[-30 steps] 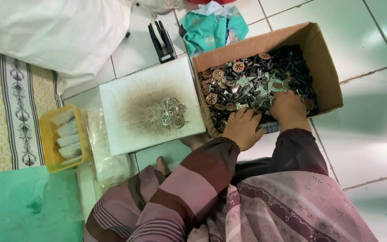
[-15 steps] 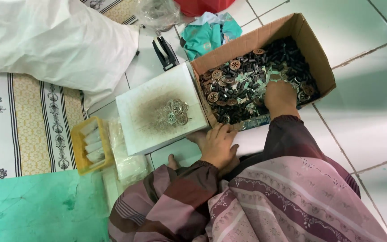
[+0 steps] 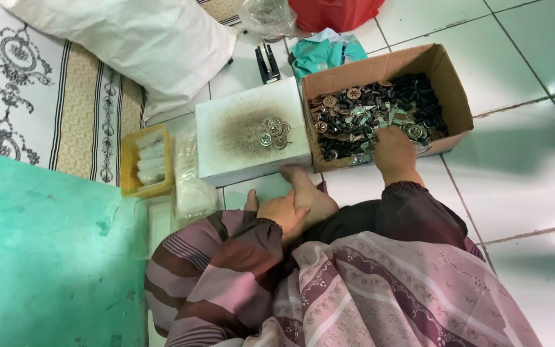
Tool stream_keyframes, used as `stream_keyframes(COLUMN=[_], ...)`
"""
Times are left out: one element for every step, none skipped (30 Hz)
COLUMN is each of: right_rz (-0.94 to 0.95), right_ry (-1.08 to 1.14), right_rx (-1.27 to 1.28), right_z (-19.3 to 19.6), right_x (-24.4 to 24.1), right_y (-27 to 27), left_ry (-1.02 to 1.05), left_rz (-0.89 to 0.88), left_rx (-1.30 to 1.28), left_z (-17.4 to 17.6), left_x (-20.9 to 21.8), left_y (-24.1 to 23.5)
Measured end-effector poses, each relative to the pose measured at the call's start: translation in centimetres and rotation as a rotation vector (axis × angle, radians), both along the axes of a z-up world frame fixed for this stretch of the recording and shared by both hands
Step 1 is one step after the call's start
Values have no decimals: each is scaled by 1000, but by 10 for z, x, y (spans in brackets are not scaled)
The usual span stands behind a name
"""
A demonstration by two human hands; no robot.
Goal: The person sorts small metal buttons from a cardboard box onto a white foam board, then places them into small plastic bags. The person also sorts small metal clips from the same box.
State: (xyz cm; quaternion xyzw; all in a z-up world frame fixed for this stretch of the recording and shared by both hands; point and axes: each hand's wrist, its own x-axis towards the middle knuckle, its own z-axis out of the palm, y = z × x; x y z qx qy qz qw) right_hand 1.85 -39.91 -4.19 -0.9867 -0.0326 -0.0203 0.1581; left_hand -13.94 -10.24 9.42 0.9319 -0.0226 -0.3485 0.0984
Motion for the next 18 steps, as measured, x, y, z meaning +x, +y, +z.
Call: stream_keyframes(right_rz=[10,15,20,20,27,35,37,64,90,104,112,123,139,170,200,216,251,276], right_ry=[-2,-68,-133,-140,-357,-566,-565,-571,-576,-572,-547,-522,-520,-468,-414,-411,-392,-369], right_rx=[-6,-1,4,-1,-23,-46,-51,34,119,115,207,299,295,356,416,414,441,469], right_z=[-2,-4,-7,-10,-14,-21,-14,-10,-5,5,17,28,35,41,47,46,45,42], right_x=[-7,-13,-18,-22,-23,-27,-27,-30,-33,-36,-39,-39,-40,-40,-40,-36,-33,-31], right_y=[-1,-2,-3,-2,0,1,8,15,23,37,52,69,87,106,125,142,159,176], left_ry=[-2,-33,-64,-71,-63,-47,-45,-54,-62,-59,-49,-44,-44,-27,-11,-13,-58,-98], left_rz=[10,12,13,13,-3,-19,-18,-16,-14,-2,0,5,20,-7,-33,-18,-26,-40], left_rx=[-6,23,52,48,47,46,41,44,47,39,16,-6,-14,-62,-111,-115,-171,-223], left_z=[0,-1,-2,1,2,3,4,4,4,5,6,8,8,8,9,18,27,35], left_x=[-11,-20,-28,-36,-42,-51,-53,-59,-63,-62,-59,-55,-50,-44,-37,-24,-9,5], left_y=[1,2,3,7,12,16,19,22,27,29,32,37,38,40,41,46,51,57])
